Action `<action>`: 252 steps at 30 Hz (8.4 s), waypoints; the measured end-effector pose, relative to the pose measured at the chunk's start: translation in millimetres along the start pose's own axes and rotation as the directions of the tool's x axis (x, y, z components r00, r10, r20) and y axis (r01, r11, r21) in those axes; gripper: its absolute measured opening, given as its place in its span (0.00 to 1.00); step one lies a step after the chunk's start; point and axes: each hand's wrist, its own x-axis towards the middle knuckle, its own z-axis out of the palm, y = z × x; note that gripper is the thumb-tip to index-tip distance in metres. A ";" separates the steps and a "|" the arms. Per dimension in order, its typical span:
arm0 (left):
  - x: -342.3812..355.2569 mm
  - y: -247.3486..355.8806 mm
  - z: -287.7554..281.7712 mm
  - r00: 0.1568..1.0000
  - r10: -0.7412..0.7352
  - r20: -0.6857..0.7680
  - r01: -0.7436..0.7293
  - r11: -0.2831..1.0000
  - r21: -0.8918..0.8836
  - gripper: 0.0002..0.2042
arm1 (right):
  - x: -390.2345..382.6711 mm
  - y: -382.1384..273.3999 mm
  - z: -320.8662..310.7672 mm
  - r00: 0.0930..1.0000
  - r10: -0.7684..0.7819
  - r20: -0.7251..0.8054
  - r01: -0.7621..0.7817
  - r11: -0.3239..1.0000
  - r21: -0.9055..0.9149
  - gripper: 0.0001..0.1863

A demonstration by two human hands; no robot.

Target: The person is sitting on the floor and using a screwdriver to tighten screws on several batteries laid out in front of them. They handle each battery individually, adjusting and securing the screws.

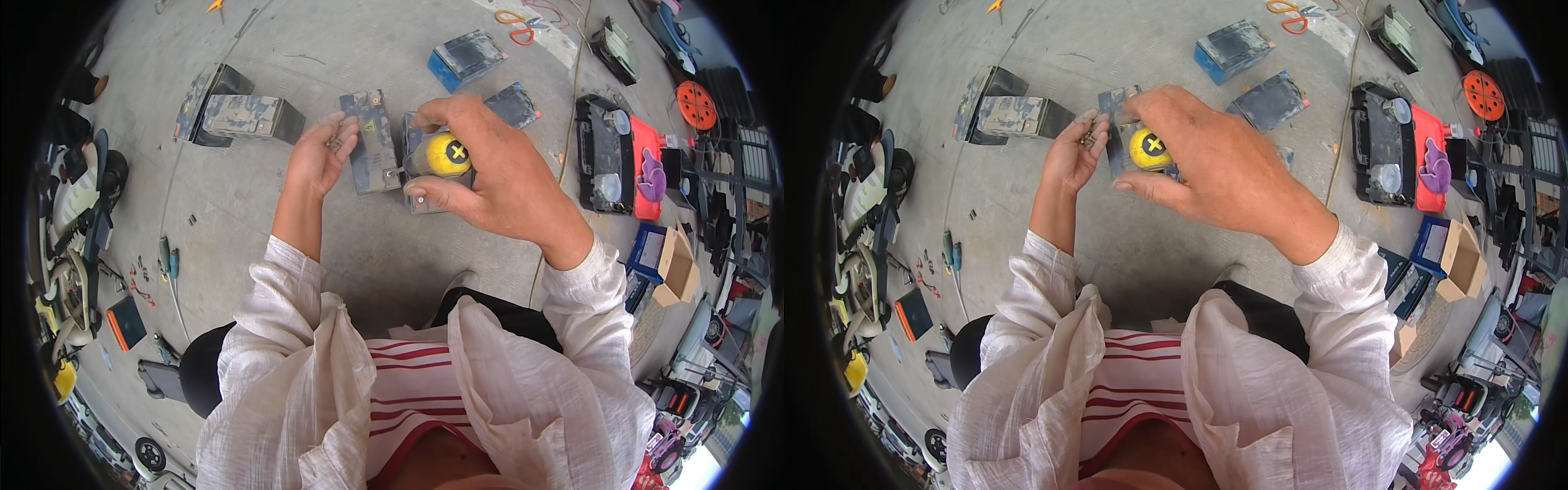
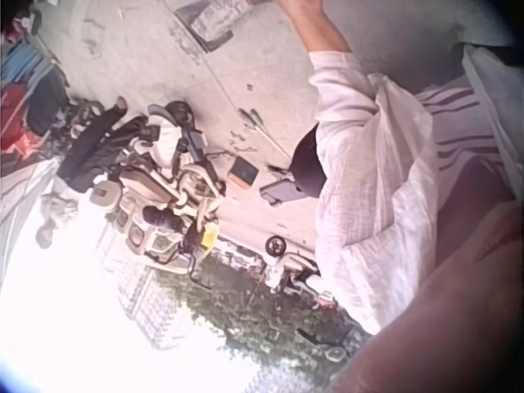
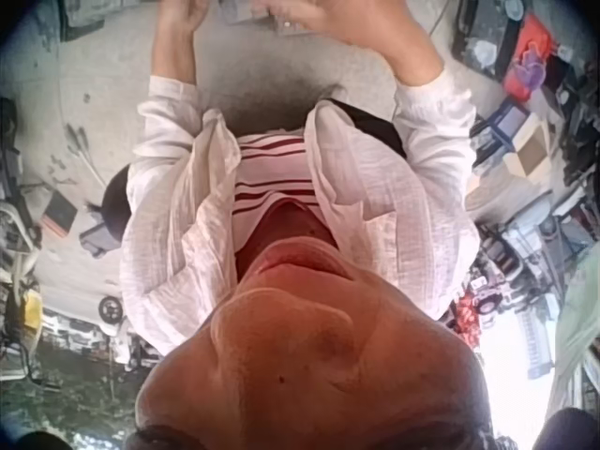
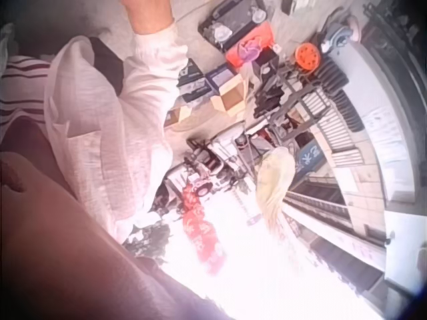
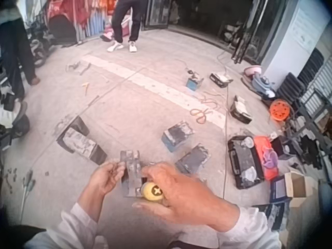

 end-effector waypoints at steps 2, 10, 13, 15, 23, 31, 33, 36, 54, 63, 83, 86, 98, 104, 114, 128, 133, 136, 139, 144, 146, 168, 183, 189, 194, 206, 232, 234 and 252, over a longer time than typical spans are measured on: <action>1.5 -1.7 -2.3 1.000 0.000 -0.010 0.000 1.000 -0.008 0.14 | -0.6 0.8 2.5 0.994 -0.092 0.067 0.089 0.995 0.041 0.28; 10.4 -6.2 -15.3 0.999 -0.001 -0.051 -0.002 0.998 -0.061 0.13 | -0.3 1.7 7.9 0.998 -0.060 -0.010 0.059 0.995 -0.078 0.24; 7.8 -6.0 -13.4 0.991 0.046 -0.128 -0.052 0.997 -0.049 0.14 | 0.6 -3.6 4.2 0.994 -0.107 0.016 0.106 0.994 0.015 0.25; 7.9 -5.2 -15.4 0.992 0.036 -0.124 -0.044 0.997 -0.059 0.14 | -0.3 -2.8 4.4 0.983 -0.155 0.100 0.152 0.988 0.032 0.26; 9.0 -6.2 -14.8 0.995 0.039 -0.088 -0.043 0.998 -0.038 0.14 | -1.1 -10.2 5.1 1.000 -0.022 0.001 0.022 0.997 -0.080 0.24; 6.0 -5.5 -4.4 0.999 0.025 -0.035 -0.027 0.998 -0.061 0.14 | -3.8 -9.0 2.6 0.997 -0.010 0.070 0.023 0.984 -0.179 0.24; 5.2 -5.8 -6.7 0.998 0.043 0.034 -0.042 0.999 -0.027 0.13 | -1.3 -9.4 0.2 0.997 0.016 0.071 -0.007 0.992 -0.128 0.25; 5.8 -4.1 -12.7 0.995 0.068 0.071 -0.066 0.998 -0.023 0.11 | -4.8 -9.2 8.2 0.994 -0.084 0.077 0.085 0.996 -0.017 0.30; 0.3 -0.4 3.2 0.988 0.125 0.095 -0.113 0.986 -0.121 0.10 | -4.2 -5.5 9.2 0.997 0.063 0.039 -0.060 0.994 -0.087 0.25; 3.8 2.7 -3.6 0.989 0.144 0.027 -0.136 0.973 -0.187 0.07 | -3.4 -11.2 2.3 0.978 -0.073 0.195 0.063 0.996 0.059 0.29; 1.6 6.0 2.4 0.987 0.163 0.006 -0.156 0.952 -0.264 0.15 | -3.0 -7.9 11.9 0.998 0.052 0.025 -0.054 0.993 0.103 0.25; 0.4 8.8 1.8 0.985 0.170 0.026 -0.155 0.942 -0.299 0.16 | -3.6 -8.0 10.8 1.000 -0.009 0.019 0.007 0.994 0.112 0.25; -4.6 6.1 9.8 0.996 0.094 -0.015 -0.093 0.939 -0.332 0.07 | -5.4 -9.3 5.1 0.983 0.152 0.102 -0.166 0.974 0.153 0.22; -17.9 10.7 30.4 0.998 0.062 -0.018 -0.064 0.921 -0.385 0.08 | -3.2 -13.2 2.2 0.976 0.181 0.122 -0.194 0.975 0.108 0.21; -127.4 103.0 121.8 0.965 0.188 0.182 -0.147 0.965 -0.217 0.06 | 1.3 -25.0 -1.2 0.986 0.097 0.136 -0.112 0.988 0.105 0.24; -180.1 -32.8 -67.8 0.918 -0.163 -0.362 0.172 0.985 -0.007 0.06 | -11.6 7.2 -20.7 0.982 -0.165 0.097 0.136 0.958 0.251 0.22; -138.7 -24.5 28.4 0.976 -0.008 -0.218 0.029 0.995 0.096 0.06 | -11.5 9.6 -22.7 0.983 -0.149 0.110 0.115 0.957 0.267 0.21; -131.1 -26.8 26.6 0.986 -0.015 -0.167 0.030 0.996 0.087 0.06 | -14.3 6.0 -27.7 0.975 -0.158 0.158 0.116 0.963 0.244 0.22; -123.0 -26.0 13.6 0.981 -0.035 -0.190 0.052 0.995 0.085 0.06 | -10.1 11.3 -22.7 0.967 -0.223 0.120 0.188 0.950 0.251 0.24; -125.0 -31.6 6.2 0.980 -0.058 -0.190 0.071 0.995 0.064 0.06 | -14.0 13.3 -14.3 0.983 -0.164 0.084 0.143 0.966 0.215 0.26; -127.9 -29.9 8.1 0.981 -0.041 -0.189 0.057 0.995 0.078 0.06 | -13.7 14.3 -9.4 0.991 -0.132 0.026 0.125 0.975 0.185 0.27; -35.6 -32.9 -9.0 0.964 0.009 -0.265 -0.071 0.972 -0.225 0.07 | -13.5 16.6 4.3 0.989 -0.114 0.095 0.084 0.958 0.274 0.29; -30.6 -29.2 24.4 0.991 -0.081 -0.105 0.014 0.850 -0.527 0.07 | -14.1 24.9 -2.2 0.814 0.329 -0.480 0.093 0.740 0.666 0.19; -28.5 -21.3 25.8 0.998 -0.026 -0.065 -0.016 0.819 -0.573 0.08 | -16.2 35.7 5.9 0.824 0.394 -0.407 0.036 0.680 0.732 0.15; -31.7 -16.8 28.6 0.993 -0.026 -0.113 -0.044 0.822 -0.568 0.08 | -16.8 40.4 7.8 0.817 0.413 -0.401 0.009 0.687 0.727 0.15; -37.0 -17.7 37.9 0.994 -0.060 -0.093 -0.006 0.808 -0.589 0.08 | -23.6 45.9 8.3 0.822 0.424 -0.380 -0.005 0.673 0.740 0.15; -16.1 -22.6 27.2 0.999 -0.024 0.044 0.036 0.955 -0.293 0.07 | 14.3 25.2 -14.4 0.800 0.476 -0.366 -0.137 0.738 0.661 0.15; -6.0 -19.1 28.3 0.996 0.029 0.088 -0.015 0.989 -0.148 0.07 | 31.5 20.8 -19.1 0.825 0.444 -0.349 -0.154 0.772 0.617 0.14; 51.8 -11.3 31.6 0.954 0.296 0.042 -0.131 0.286 0.949 0.16 | 97.4 2.3 27.1 0.899 0.349 -0.264 -0.329 0.937 0.121 0.20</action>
